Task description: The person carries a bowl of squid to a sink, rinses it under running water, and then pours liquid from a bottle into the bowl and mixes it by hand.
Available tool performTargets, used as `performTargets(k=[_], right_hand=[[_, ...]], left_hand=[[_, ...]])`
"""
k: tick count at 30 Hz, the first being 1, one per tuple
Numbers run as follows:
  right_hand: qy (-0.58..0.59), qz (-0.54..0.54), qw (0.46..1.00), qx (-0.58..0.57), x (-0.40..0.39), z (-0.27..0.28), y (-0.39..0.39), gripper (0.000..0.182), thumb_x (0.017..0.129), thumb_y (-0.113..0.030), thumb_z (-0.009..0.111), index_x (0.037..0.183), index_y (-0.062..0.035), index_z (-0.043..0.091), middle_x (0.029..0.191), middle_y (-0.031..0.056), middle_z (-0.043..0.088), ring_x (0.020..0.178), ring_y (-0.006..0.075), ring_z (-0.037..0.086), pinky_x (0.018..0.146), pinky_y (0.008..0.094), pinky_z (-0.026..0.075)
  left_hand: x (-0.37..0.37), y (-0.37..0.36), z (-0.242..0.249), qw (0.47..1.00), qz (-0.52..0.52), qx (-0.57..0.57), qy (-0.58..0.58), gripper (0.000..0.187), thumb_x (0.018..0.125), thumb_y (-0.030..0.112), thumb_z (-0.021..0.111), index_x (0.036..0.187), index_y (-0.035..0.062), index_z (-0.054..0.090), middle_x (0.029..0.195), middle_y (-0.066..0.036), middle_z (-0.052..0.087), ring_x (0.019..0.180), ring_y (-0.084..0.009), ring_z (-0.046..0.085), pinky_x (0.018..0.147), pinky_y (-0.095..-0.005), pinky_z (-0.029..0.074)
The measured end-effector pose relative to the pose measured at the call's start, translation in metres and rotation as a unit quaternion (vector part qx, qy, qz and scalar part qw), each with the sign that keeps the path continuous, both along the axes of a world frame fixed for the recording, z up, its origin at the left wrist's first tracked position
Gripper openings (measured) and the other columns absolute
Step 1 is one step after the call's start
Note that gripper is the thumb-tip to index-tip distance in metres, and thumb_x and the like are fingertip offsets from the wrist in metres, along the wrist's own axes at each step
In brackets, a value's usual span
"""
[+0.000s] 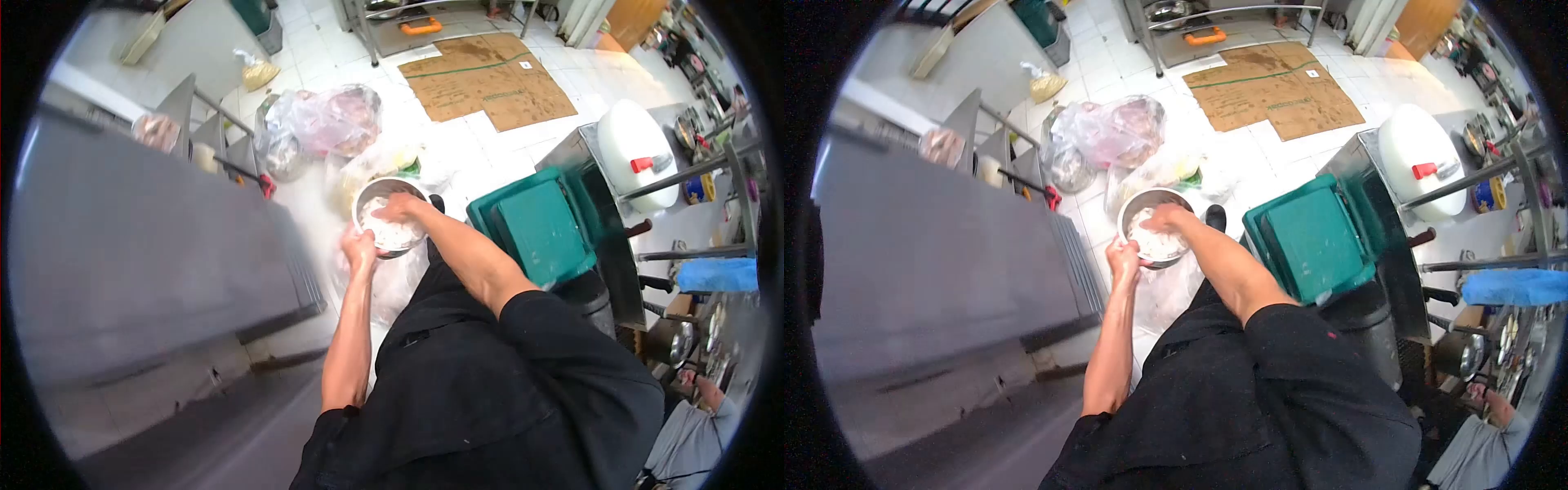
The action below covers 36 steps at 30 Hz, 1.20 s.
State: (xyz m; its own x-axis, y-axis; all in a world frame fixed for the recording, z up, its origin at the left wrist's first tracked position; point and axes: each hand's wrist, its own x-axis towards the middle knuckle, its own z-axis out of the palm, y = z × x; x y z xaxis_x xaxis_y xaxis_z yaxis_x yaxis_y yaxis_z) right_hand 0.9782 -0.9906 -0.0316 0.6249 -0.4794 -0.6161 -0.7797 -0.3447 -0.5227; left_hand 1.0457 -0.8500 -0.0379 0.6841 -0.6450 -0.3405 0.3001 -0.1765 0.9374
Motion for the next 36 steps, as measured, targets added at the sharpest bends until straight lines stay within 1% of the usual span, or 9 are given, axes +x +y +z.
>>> performTargets(k=[2, 5, 13, 18, 21, 24, 25, 28, 36], right_hand=[[-0.026, -0.158, 0.957, 0.243, -0.019, -0.016, -0.053, 0.046, 0.083, -0.046, 0.057, 0.104, -0.0054, 0.065, 0.101, 0.0127, 0.066, 0.094, 0.0248, 0.063, 0.081, 0.0403, 0.051], [-0.179, -0.371, 0.705, 0.577, -0.052, -0.074, -0.108, 0.044, 0.08, -0.048, 0.06, 0.104, -0.0117, 0.064, 0.091, 0.0085, 0.066, 0.076, 0.0208, 0.065, 0.065, 0.0368, 0.053], [-0.17, -0.313, 0.926, 0.127, -0.083, 0.029, -0.31, 0.062, 0.072, -0.028, 0.068, 0.119, 0.0084, 0.049, 0.118, 0.0204, 0.056, 0.106, 0.0278, 0.057, 0.087, 0.0383, 0.047], [-0.257, -0.074, 0.949, -0.165, -0.087, 0.055, -0.41, 0.076, 0.061, -0.015, 0.074, 0.131, -0.0148, 0.046, 0.125, 0.0221, 0.047, 0.119, 0.037, 0.045, 0.099, 0.0402, 0.04], [-0.008, -0.015, 0.979, -0.203, -0.081, 0.081, -0.443, 0.075, 0.061, -0.015, 0.075, 0.131, -0.0174, 0.046, 0.129, 0.0219, 0.043, 0.12, 0.0407, 0.042, 0.096, 0.0433, 0.043], [-0.019, -0.101, 0.964, -0.247, -0.075, 0.039, -0.486, 0.072, 0.06, -0.016, 0.074, 0.127, -0.0173, 0.05, 0.13, 0.0214, 0.043, 0.109, 0.042, 0.052, 0.091, 0.0447, 0.047], [-0.025, -0.187, 0.953, -0.236, -0.075, 0.024, -0.504, 0.066, 0.06, -0.016, 0.074, 0.123, -0.0153, 0.054, 0.127, 0.0207, 0.048, 0.105, 0.0394, 0.056, 0.09, 0.0434, 0.047], [-0.051, -0.361, 0.916, -0.167, -0.08, -0.014, -0.568, 0.047, 0.061, -0.015, 0.071, 0.107, -0.0093, 0.063, 0.109, 0.0184, 0.062, 0.092, 0.0339, 0.063, 0.084, 0.0405, 0.05], [-0.148, -0.21, 0.94, -0.223, -0.081, 0.011, -0.749, 0.035, 0.067, -0.009, 0.063, 0.101, -0.0051, 0.066, 0.101, 0.0218, 0.064, 0.097, 0.0366, 0.06, 0.087, 0.0404, 0.046]], left_hand=[[-0.012, -0.064, -0.01, 0.998, -0.019, 0.056, -0.02, 0.034, 0.078, -0.005, 0.046, 0.111, -0.0047, 0.055, 0.082, -0.016, 0.063, 0.051, -0.0229, 0.061, 0.033, -0.0309, 0.052], [-0.011, -0.148, -0.075, 0.984, -0.109, 0.045, -0.131, 0.038, 0.075, -0.008, 0.045, 0.111, -0.0021, 0.056, 0.082, -0.012, 0.061, 0.052, -0.0222, 0.058, 0.033, -0.0334, 0.05], [-0.011, -0.358, -0.013, 0.971, -0.232, 0.039, -0.042, 0.044, 0.076, -0.006, 0.045, 0.12, -0.0032, 0.051, 0.091, -0.014, 0.064, 0.06, -0.0199, 0.064, 0.041, -0.028, 0.055], [0.002, -0.453, 0.022, 0.973, -0.22, -0.002, 0.072, 0.037, 0.073, -0.006, 0.046, 0.109, -0.0048, 0.056, 0.084, -0.013, 0.064, 0.053, -0.0189, 0.062, 0.04, -0.0276, 0.055], [-0.006, -0.506, 0.036, 0.963, -0.256, -0.005, 0.084, 0.043, 0.073, -0.008, 0.045, 0.114, -0.0033, 0.056, 0.085, -0.012, 0.064, 0.053, -0.0171, 0.061, 0.039, -0.0272, 0.054], [-0.015, -0.555, 0.024, 0.959, -0.271, -0.019, 0.085, 0.055, 0.073, -0.008, 0.045, 0.127, 0.0012, 0.05, 0.091, -0.011, 0.064, 0.061, -0.0168, 0.063, 0.041, -0.0273, 0.055], [-0.015, -0.572, 0.018, 0.955, -0.281, -0.01, 0.097, 0.038, 0.074, -0.007, 0.047, 0.11, -0.0081, 0.059, 0.136, -0.004, 0.043, 0.069, -0.0187, 0.065, 0.04, -0.0272, 0.055], [-0.014, -0.626, -0.007, 0.95, -0.303, -0.023, 0.075, 0.034, 0.075, -0.008, 0.045, 0.104, -0.009, 0.061, 0.138, -0.004, 0.04, 0.07, -0.0198, 0.065, 0.039, -0.0268, 0.054], [0.024, -0.829, -0.023, 0.933, -0.349, -0.049, 0.066, 0.029, 0.073, -0.007, 0.045, 0.096, -0.0097, 0.063, 0.142, -0.007, 0.036, 0.08, -0.0221, 0.065, 0.043, -0.0271, 0.056]])
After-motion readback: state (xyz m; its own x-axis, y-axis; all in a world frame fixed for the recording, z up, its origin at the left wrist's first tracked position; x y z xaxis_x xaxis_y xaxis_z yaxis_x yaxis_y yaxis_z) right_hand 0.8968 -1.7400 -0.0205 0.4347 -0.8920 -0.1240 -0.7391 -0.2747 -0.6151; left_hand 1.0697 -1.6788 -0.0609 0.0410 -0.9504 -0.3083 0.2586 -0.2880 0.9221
